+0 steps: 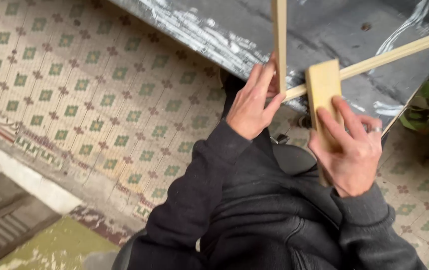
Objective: Sanding the edges and surfaces of wooden frames using a sanding block.
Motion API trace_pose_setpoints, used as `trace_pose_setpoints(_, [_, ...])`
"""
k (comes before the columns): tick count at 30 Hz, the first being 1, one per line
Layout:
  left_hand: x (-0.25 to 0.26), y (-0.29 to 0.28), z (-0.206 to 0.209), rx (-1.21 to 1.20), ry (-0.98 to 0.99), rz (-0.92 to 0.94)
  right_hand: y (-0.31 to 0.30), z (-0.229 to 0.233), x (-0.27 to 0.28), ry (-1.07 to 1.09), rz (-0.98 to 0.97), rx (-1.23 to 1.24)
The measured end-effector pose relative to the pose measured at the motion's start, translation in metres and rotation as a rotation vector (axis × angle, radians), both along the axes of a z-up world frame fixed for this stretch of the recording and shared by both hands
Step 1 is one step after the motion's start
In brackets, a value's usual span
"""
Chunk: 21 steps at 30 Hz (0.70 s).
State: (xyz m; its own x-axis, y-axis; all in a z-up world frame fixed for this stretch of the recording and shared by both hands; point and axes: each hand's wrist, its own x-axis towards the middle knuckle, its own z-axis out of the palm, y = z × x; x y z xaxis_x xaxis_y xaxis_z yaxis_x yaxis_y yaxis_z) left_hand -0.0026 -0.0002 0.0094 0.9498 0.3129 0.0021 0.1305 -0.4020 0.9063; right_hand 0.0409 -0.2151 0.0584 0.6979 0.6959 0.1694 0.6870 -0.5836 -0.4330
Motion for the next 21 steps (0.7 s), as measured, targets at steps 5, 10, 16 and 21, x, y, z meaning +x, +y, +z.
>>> trace_pose_setpoints(5, [0.005,0.0,-0.008,0.0,-0.037,-0.026,-0.006,-0.01,0.0,-0.011,0.018,0.024])
trace_pose_setpoints(10, [0.0,0.001,0.001,-0.068,-0.017,-0.008,0.005,-0.01,-0.006,-0.035,-0.016,0.004])
trace_pose_setpoints(16, [0.003,0.0,-0.003,-0.032,-0.03,-0.021,-0.005,-0.008,-0.003,-0.018,-0.001,0.014])
trace_pose_setpoints(21, [0.007,-0.002,-0.006,-0.04,-0.021,-0.036,0.004,-0.003,-0.006,-0.04,-0.045,-0.013])
